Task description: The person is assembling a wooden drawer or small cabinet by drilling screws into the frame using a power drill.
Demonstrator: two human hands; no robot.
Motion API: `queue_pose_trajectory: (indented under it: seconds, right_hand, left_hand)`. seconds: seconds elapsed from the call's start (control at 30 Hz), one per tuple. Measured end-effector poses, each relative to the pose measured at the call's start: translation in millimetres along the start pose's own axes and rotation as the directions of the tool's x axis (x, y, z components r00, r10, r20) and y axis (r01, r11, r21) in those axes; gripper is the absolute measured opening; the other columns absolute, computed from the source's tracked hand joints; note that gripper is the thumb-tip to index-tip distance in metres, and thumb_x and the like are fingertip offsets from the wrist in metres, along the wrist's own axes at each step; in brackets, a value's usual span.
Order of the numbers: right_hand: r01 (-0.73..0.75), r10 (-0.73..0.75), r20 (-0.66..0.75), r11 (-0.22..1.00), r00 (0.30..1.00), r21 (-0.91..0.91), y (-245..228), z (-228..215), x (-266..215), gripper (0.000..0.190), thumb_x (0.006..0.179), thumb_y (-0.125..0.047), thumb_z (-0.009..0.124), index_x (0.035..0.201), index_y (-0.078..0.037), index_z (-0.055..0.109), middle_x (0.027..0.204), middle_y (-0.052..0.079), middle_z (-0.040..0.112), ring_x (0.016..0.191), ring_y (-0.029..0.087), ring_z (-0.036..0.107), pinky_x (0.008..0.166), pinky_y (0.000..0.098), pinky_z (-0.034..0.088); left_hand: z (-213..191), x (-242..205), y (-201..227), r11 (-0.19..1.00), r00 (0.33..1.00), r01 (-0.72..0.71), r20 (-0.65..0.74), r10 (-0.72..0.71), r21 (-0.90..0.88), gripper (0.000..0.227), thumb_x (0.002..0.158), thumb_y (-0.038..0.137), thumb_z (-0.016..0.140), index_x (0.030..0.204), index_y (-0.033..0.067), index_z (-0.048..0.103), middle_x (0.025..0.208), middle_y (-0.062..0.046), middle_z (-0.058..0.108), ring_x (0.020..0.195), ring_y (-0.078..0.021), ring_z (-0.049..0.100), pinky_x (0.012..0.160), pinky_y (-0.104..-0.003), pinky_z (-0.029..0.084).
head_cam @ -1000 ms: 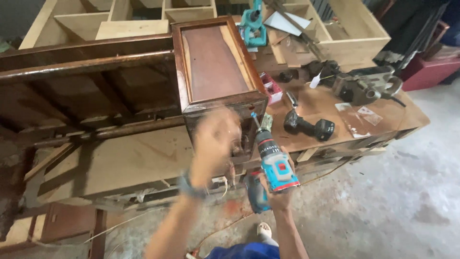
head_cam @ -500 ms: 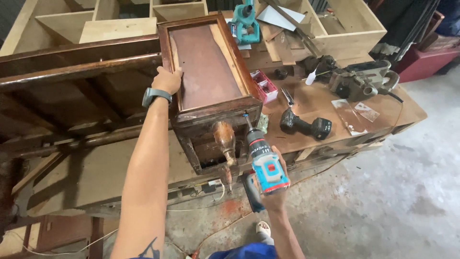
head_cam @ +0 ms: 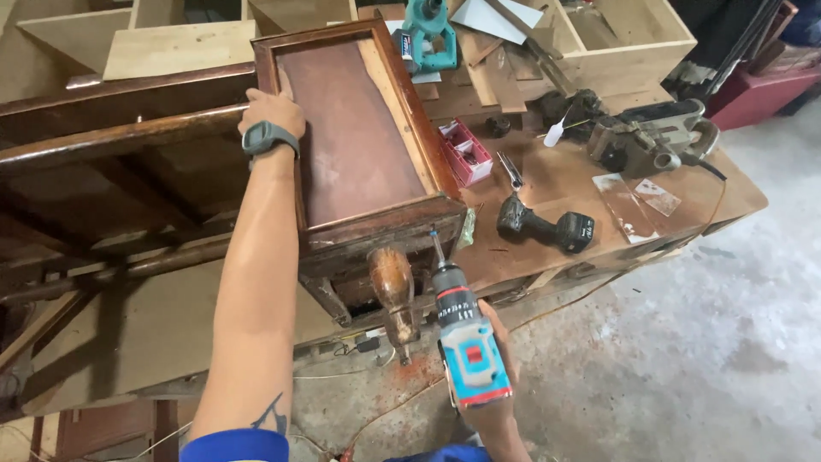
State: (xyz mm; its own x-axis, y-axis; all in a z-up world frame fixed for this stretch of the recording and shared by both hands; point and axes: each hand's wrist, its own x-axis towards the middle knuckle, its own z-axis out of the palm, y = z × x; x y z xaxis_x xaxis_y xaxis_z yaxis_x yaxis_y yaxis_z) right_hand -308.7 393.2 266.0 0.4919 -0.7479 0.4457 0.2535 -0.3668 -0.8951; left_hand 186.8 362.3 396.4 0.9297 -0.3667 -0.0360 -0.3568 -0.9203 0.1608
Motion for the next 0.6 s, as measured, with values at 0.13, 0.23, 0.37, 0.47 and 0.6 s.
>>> queue_pose_trajectory:
  seconds: [0.13, 0.23, 0.37, 0.47, 0.6]
  right_hand:
    - [-0.042, 0.043, -0.032, 0.998, 0.999, 0.044, 7.6, -4.6, -1.3, 0.075, 0.079, -0.007, 0.073, 0.151, -0.009, 0.049, 0.112, 0.004, 0.073, 0.072, 0.008, 0.067, 0.075, 0.0244, 0.063]
    - [-0.095, 0.102, -0.025, 0.973, 0.994, 0.208, 26.0, -6.7, -5.9, 0.068, 0.088, -0.031, 0.052, 0.151, -0.006, 0.049, 0.121, 0.007, 0.069, 0.083, 0.013, 0.067, 0.079, 0.0277, 0.061]
    - [0.140, -0.148, 0.001, 0.932, 0.989, -0.333, 34.4, -3.0, -10.0, 0.053, 0.095, -0.017, 0.063, 0.146, -0.014, 0.053, 0.060, -0.014, 0.060, 0.052, 0.000, 0.049, 0.057, 0.0154, 0.050]
    - [0.130, -0.144, 0.001, 0.885, 0.990, -0.447, 52.6, -14.4, -11.9, 0.049, 0.100, -0.026, 0.054, 0.148, -0.014, 0.054, 0.109, -0.013, 0.078, 0.069, -0.007, 0.064, 0.064, 0.0076, 0.042]
    - [0.205, -0.227, -0.006, 0.889, 0.974, -0.410, 28.6, -16.1, 1.0, 0.067, 0.079, -0.015, 0.085, 0.141, -0.011, 0.059, 0.143, 0.004, 0.065, 0.090, 0.006, 0.078, 0.080, 0.0168, 0.062]
  left_hand:
    - [37.2, 48.6, -6.6, 0.966, 0.955, 0.178, -0.205, -0.216, -0.188, 0.050, 0.108, 0.050, 0.040, 0.129, 0.0048, 0.050, 0.112, -0.015, 0.060, 0.100, -0.0389, 0.069, 0.082, -0.052, 0.056]
    - [42.4, 56.1, -9.8, 0.952, 0.929, 0.206, -0.260, -0.263, -0.226, 0.057, 0.107, 0.059, 0.041, 0.116, 0.0029, 0.052, 0.107, -0.016, 0.071, 0.098, -0.0370, 0.071, 0.081, -0.049, 0.056]
    - [47.6, 63.2, -15.4, 0.971, 0.932, 0.133, -0.306, -0.191, -0.200, 0.072, 0.109, 0.066, 0.034, 0.112, -0.0023, 0.056, 0.101, -0.018, 0.067, 0.090, -0.0401, 0.071, 0.074, -0.052, 0.059]
    - [60.8, 78.2, -18.2, 0.975, 0.904, 0.153, -0.375, -0.205, -0.162, 0.077, 0.107, 0.073, 0.035, 0.110, -0.0001, 0.059, 0.099, -0.017, 0.070, 0.090, -0.0390, 0.072, 0.073, -0.051, 0.059]
    - [35.6, 44.9, -10.6, 0.994, 0.970, 0.038, -0.244, -0.012, 0.100, 0.065, 0.104, 0.029, 0.053, 0.162, 0.0368, 0.025, 0.108, -0.021, 0.055, 0.089, -0.0411, 0.068, 0.068, -0.048, 0.058]
